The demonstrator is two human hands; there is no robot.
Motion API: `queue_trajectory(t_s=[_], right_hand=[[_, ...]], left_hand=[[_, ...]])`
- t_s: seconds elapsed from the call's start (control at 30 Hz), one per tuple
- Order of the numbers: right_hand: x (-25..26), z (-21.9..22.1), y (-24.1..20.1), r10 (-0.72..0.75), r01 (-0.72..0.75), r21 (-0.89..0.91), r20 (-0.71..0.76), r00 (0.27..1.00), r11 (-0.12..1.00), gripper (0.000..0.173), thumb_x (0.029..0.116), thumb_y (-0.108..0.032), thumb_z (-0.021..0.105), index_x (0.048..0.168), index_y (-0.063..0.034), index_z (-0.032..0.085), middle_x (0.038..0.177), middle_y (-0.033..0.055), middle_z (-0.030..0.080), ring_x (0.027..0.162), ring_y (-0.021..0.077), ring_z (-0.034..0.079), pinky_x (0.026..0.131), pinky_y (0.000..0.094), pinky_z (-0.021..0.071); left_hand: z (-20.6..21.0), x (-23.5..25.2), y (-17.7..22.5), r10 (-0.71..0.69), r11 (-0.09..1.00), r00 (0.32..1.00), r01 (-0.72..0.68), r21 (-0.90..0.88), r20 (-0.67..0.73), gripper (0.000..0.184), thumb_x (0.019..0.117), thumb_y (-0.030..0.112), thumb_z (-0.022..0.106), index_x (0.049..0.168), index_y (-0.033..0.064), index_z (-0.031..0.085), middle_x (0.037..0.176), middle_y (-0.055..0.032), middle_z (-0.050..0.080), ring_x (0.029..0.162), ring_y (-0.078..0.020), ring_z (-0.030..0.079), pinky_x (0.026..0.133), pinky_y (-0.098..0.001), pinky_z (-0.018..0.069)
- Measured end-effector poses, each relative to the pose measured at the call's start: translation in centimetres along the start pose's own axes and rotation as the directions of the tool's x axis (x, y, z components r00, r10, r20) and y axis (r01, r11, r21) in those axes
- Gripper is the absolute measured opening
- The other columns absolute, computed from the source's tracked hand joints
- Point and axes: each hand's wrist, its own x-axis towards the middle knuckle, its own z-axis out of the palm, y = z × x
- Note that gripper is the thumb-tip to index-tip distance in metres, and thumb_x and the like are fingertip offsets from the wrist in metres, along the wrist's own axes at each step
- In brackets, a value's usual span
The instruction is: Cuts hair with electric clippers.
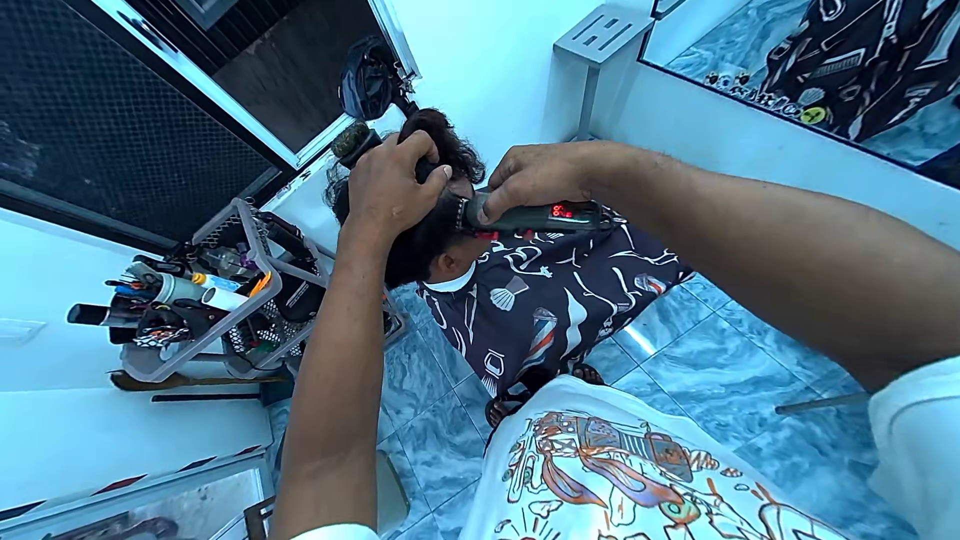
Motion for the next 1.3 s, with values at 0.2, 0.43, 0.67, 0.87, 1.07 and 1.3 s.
queue_trajectory(t_s=[0.2, 0.43, 0.67, 0.87, 1.07, 1.3], right_hand=[[0.14, -0.29, 0.53, 0.045, -0.045, 0.006, -0.027, 0.999, 0.999, 0.037, 0.0963, -0.039, 0.069, 0.087, -0.0042, 0.069, 0.070, 0.0107, 0.066, 0.054, 0.0177, 0.063, 0.051, 0.0354, 0.0556], [0.25, 0.23, 0.45, 0.056, -0.065, -0.169, -0.062, 0.997, 0.983, 0.038, 0.0931, -0.040, 0.073, 0.080, -0.0054, 0.066, 0.067, 0.0094, 0.062, 0.055, 0.0184, 0.060, 0.053, 0.0394, 0.0515], [0.13, 0.14, 0.56, 0.029, -0.033, -0.146, -0.028, 0.999, 0.989, 0.037, 0.0938, -0.040, 0.072, 0.080, -0.0055, 0.067, 0.066, 0.0090, 0.062, 0.054, 0.0175, 0.059, 0.052, 0.0380, 0.0511], [0.18, -0.14, 0.32, -0.016, 0.016, 0.006, -0.052, 0.999, 1.000, 0.035, 0.0953, -0.040, 0.069, 0.088, -0.0059, 0.071, 0.072, 0.0089, 0.067, 0.058, 0.0164, 0.063, 0.053, 0.0352, 0.0540], [0.25, -0.49, 0.44, 0.014, -0.015, -0.010, -0.051, 0.999, 1.000, 0.037, 0.0967, -0.041, 0.068, 0.090, -0.0048, 0.070, 0.073, 0.0104, 0.068, 0.057, 0.0187, 0.065, 0.053, 0.0367, 0.0571], [0.37, -0.57, 0.39, 0.044, -0.048, -0.058, -0.060, 0.997, 0.997, 0.037, 0.0944, -0.041, 0.070, 0.085, -0.0050, 0.069, 0.069, 0.0102, 0.066, 0.054, 0.0178, 0.062, 0.051, 0.0366, 0.0547]], left_hand=[[-0.01, 0.05, 0.03, 0.009, 1.000, 1.000, -0.009, 0.003, 0.009, 0.038, 0.0985, 0.052, 0.055, 0.113, 0.0197, 0.069, 0.110, -0.0090, 0.070, 0.103, -0.0300, 0.069, 0.084, -0.0572, 0.0532], [0.00, 0.07, 0.10, 0.024, 1.000, 1.000, -0.024, 0.011, 0.011, 0.037, 0.0997, 0.051, 0.053, 0.113, 0.0199, 0.069, 0.109, -0.0092, 0.070, 0.103, -0.0301, 0.069, 0.084, -0.0567, 0.0528], [-0.15, 0.06, 0.17, 0.023, 1.000, 0.999, -0.023, 0.009, 0.032, 0.038, 0.1001, 0.052, 0.053, 0.115, 0.0207, 0.069, 0.113, -0.0115, 0.070, 0.105, -0.0327, 0.068, 0.085, -0.0593, 0.0529], [-0.12, 0.05, 0.04, 0.033, 0.999, 0.999, -0.033, 0.015, 0.036, 0.038, 0.1006, 0.053, 0.052, 0.114, 0.0216, 0.069, 0.113, -0.0110, 0.069, 0.104, -0.0324, 0.068, 0.084, -0.0584, 0.0530], [-0.03, 0.08, -0.01, 0.047, 0.999, 0.999, -0.047, 0.014, 0.027, 0.037, 0.1008, 0.052, 0.052, 0.114, 0.0217, 0.069, 0.113, -0.0108, 0.069, 0.103, -0.0316, 0.069, 0.083, -0.0577, 0.0532], [-0.13, 0.04, 0.05, 0.046, 0.999, 0.998, -0.046, 0.019, 0.042, 0.038, 0.1016, 0.053, 0.051, 0.115, 0.0221, 0.069, 0.115, -0.0106, 0.069, 0.106, -0.0317, 0.068, 0.085, -0.0579, 0.0527]])
